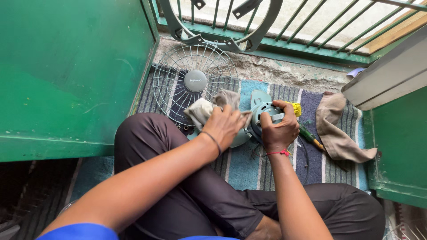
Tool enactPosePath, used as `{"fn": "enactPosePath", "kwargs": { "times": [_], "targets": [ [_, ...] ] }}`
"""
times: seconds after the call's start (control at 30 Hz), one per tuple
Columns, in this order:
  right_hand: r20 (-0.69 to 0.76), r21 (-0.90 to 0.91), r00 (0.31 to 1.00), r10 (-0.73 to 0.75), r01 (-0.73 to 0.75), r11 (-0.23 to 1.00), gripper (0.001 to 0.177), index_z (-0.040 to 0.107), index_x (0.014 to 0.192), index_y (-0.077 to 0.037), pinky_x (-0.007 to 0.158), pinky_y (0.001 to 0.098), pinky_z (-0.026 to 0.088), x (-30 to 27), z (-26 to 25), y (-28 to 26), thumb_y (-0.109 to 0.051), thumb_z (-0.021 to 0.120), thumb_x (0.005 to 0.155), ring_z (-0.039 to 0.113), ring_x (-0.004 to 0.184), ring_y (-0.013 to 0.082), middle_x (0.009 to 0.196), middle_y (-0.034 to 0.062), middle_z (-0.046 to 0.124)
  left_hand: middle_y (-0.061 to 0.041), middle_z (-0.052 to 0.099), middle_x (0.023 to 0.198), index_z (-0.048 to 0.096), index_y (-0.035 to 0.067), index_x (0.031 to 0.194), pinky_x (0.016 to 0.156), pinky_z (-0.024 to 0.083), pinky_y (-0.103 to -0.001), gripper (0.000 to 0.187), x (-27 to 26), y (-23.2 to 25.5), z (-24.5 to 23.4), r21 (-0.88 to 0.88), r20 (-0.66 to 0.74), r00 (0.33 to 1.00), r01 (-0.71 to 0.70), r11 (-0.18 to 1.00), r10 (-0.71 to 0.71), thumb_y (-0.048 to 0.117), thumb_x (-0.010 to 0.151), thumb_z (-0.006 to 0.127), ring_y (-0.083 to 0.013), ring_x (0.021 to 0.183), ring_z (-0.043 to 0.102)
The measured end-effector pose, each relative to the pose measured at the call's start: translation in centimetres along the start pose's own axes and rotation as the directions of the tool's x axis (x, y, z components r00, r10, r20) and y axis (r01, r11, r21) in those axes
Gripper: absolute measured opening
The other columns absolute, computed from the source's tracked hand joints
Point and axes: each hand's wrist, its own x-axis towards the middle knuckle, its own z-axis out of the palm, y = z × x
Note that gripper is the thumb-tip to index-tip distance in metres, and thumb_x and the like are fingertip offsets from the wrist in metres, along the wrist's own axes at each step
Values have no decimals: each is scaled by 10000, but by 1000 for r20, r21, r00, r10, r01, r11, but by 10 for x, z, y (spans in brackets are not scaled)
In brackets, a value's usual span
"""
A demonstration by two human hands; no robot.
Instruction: The person sits on a mat and repairs a ceiling fan motor. They manipulate the internal wiring, wipe the motor housing with a cloth, and use a screwdriver to adjust components. The person also handles a power cord and connects wires to the motor.
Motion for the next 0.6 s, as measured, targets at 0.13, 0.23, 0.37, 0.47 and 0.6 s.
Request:
{"fn": "enactPosePath", "kwargs": {
  "times": [0.13,0.23,0.37,0.47,0.6],
  "targets": [
    [37,8,999,2,-3,1000,337,745,1065,-112,831,402,571,2,-2,1,-254,693,763,749,886,327,996,134,764,-16,595,1131,599,264,1390,748,445,-402,424,-12,-1,-3,-66,-8,1000,-17,998,17,243,971,539,-232,1030,543],
    [27,15,998,-55,54,998,330,737,1075,-111,855,406,565,0,-3,4,-261,701,783,748,939,326,1045,128,772,-18,591,1146,596,286,1381,746,452,-405,412,13,-3,-4,-14,8,999,42,999,-42,249,977,521,-239,1029,545],
    [36,-4,999,-20,20,1000,337,736,1064,-114,850,411,563,3,-3,3,-267,703,766,740,936,337,1036,133,767,-16,587,1154,539,354,1403,779,474,-501,450,68,-12,-13,73,-29,999,-12,997,14,279,962,490,-272,1014,551],
    [2,-61,999,53,-53,997,339,732,1057,-120,846,434,550,-1,2,0,-275,714,756,718,933,369,1016,151,751,-5,591,1147,556,292,1392,814,485,-509,415,71,-10,-19,153,14,997,-73,986,72,293,984,479,-262,1035,554],
    [-54,-103,979,197,-202,974,375,692,1110,-131,926,456,513,-5,10,-13,-321,725,789,670,1053,372,1079,147,714,-33,609,1139,664,104,1304,732,487,-375,388,29,-6,-32,206,143,973,-209,956,182,282,995,513,-240,1022,570]
  ]
}}
